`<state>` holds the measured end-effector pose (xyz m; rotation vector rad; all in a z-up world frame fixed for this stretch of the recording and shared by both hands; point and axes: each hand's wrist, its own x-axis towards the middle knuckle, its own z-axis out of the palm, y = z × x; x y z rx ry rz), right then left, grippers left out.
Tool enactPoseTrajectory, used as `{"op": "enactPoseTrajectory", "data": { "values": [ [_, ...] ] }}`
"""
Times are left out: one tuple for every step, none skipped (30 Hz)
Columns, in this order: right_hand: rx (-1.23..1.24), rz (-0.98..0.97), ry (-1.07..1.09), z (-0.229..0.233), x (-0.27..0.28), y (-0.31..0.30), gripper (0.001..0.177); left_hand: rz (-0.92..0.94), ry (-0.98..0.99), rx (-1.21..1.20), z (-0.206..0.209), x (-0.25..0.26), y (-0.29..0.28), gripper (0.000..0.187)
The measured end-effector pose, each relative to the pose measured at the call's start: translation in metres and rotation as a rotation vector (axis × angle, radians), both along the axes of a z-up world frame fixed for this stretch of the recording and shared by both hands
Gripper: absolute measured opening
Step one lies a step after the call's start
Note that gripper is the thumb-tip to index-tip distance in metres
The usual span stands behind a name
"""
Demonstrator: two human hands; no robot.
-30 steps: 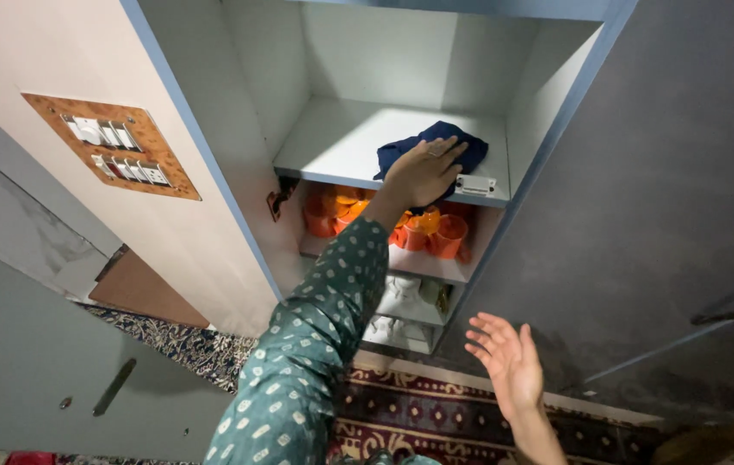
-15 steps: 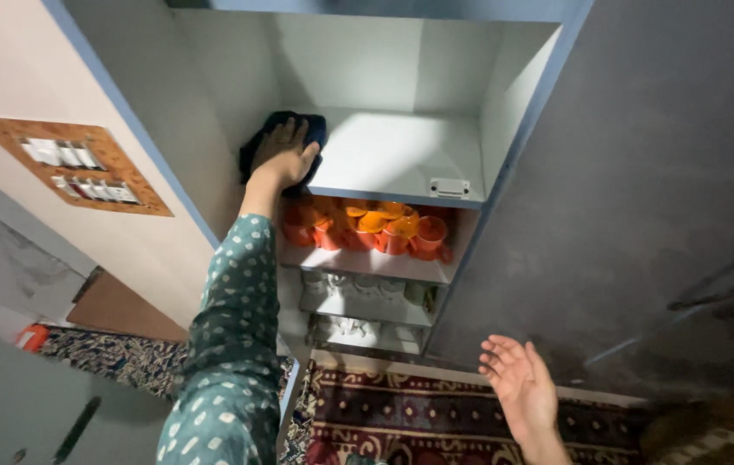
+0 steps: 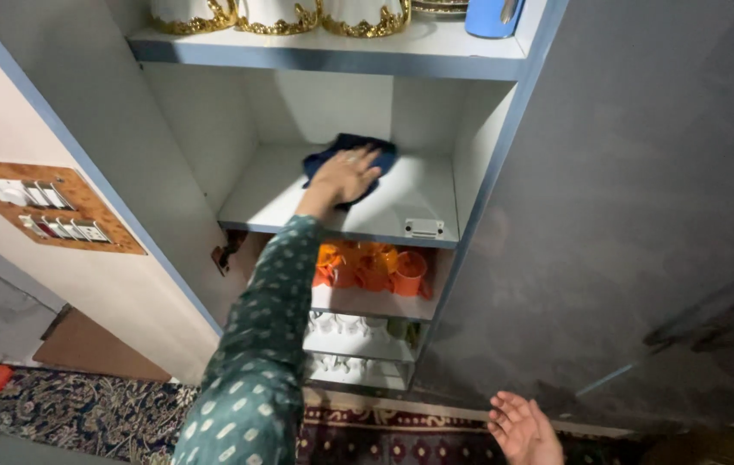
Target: Wiping down cabinet shelves and cleaning a decorative square tile using a blue cloth.
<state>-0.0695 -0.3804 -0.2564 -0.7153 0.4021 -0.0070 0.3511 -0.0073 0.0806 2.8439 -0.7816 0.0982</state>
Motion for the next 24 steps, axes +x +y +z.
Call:
{"op": "enactPoseTrajectory", "data": {
  "values": [
    [-0.003,0.000,0.002,0.002,0.000,0.002,0.059,0.000,0.002,-0.003,-0.003,-0.003,-0.014,0.063],
    [-0.018,0.006,-0.038,0.004,0.001,0.005,0.059,-0.057,-0.032,-0.018,-0.003,-0.004,-0.031,0.063],
    [-0.034,0.013,-0.078,0.007,0.002,0.007,0.059,-0.115,-0.065,-0.033,-0.003,-0.005,-0.047,0.062],
    [-0.031,0.004,-0.078,0.010,0.000,0.011,0.059,-0.123,-0.065,-0.030,-0.002,-0.007,-0.058,0.062],
    [-0.008,0.037,-0.142,0.013,-0.001,0.014,0.058,-0.180,-0.100,-0.005,-0.001,-0.009,-0.068,0.057],
    [0.012,0.068,-0.206,0.016,-0.004,0.016,0.057,-0.238,-0.135,0.018,-0.001,-0.011,-0.079,0.053],
    [0.012,0.058,-0.206,0.016,-0.008,0.016,0.057,-0.248,-0.134,0.018,-0.012,-0.001,-0.086,0.053],
    [-0.002,0.054,-0.182,0.016,-0.010,0.015,0.058,-0.337,-0.271,0.091,-0.022,0.010,-0.092,0.046],
    [-0.016,0.049,-0.157,0.016,-0.013,0.015,0.058,-0.425,-0.408,0.163,-0.033,0.021,-0.098,0.040],
    [-0.018,0.046,-0.155,0.016,-0.016,0.013,0.058,-0.428,-0.407,0.161,-0.040,0.030,-0.099,0.040],
    [-0.030,0.030,-0.112,0.015,-0.019,0.011,0.058,-0.496,-0.477,0.164,-0.048,0.038,-0.100,0.037],
    [-0.041,0.019,-0.069,0.015,-0.021,0.010,0.059,-0.560,-0.546,0.168,-0.056,0.046,-0.099,0.034],
    [-0.041,0.020,-0.066,0.015,-0.022,0.011,0.059,-0.560,-0.544,0.168,-0.053,0.034,-0.094,0.034],
    [-0.048,0.032,-0.076,0.015,-0.023,0.012,0.058,-0.598,-0.383,-0.011,-0.049,0.023,-0.089,0.033],
    [-0.054,0.043,-0.086,0.016,-0.023,0.013,0.058,-0.630,-0.219,-0.189,-0.046,0.011,-0.083,0.033],
    [-0.051,0.048,-0.088,0.022,-0.021,0.019,0.058,-0.626,-0.220,-0.186,-0.044,0.002,-0.080,0.033],
    [-0.037,0.042,-0.092,0.027,-0.018,0.026,0.056,-0.654,-0.060,-0.368,-0.042,-0.007,-0.077,0.032],
    [-0.022,0.036,-0.096,0.032,-0.017,0.033,0.054,-0.676,0.102,-0.550,-0.041,-0.016,-0.074,0.031],
    [-0.019,0.040,-0.097,0.053,-0.013,0.049,0.054,-0.671,0.101,-0.546,-0.032,-0.026,-0.072,0.031],
    [-0.066,0.040,-0.087,0.073,-0.014,0.064,0.053,-0.648,0.188,-0.576,-0.026,-0.037,-0.071,0.031],
    [-0.112,0.039,-0.077,0.094,-0.015,0.078,0.052,-0.622,0.275,-0.606,-0.020,-0.048,-0.071,0.031],
    [-0.112,0.039,-0.073,0.102,-0.015,0.087,0.052,-0.621,0.278,-0.607,-0.019,-0.048,-0.071,0.031],
    [-0.143,0.063,-0.065,0.111,-0.014,0.096,0.051,-0.613,0.277,-0.559,-0.019,-0.047,-0.071,0.033],
    [-0.173,0.083,-0.060,0.119,-0.011,0.104,0.049,-0.608,0.275,-0.509,-0.017,-0.045,-0.074,0.034]
  ]
}}
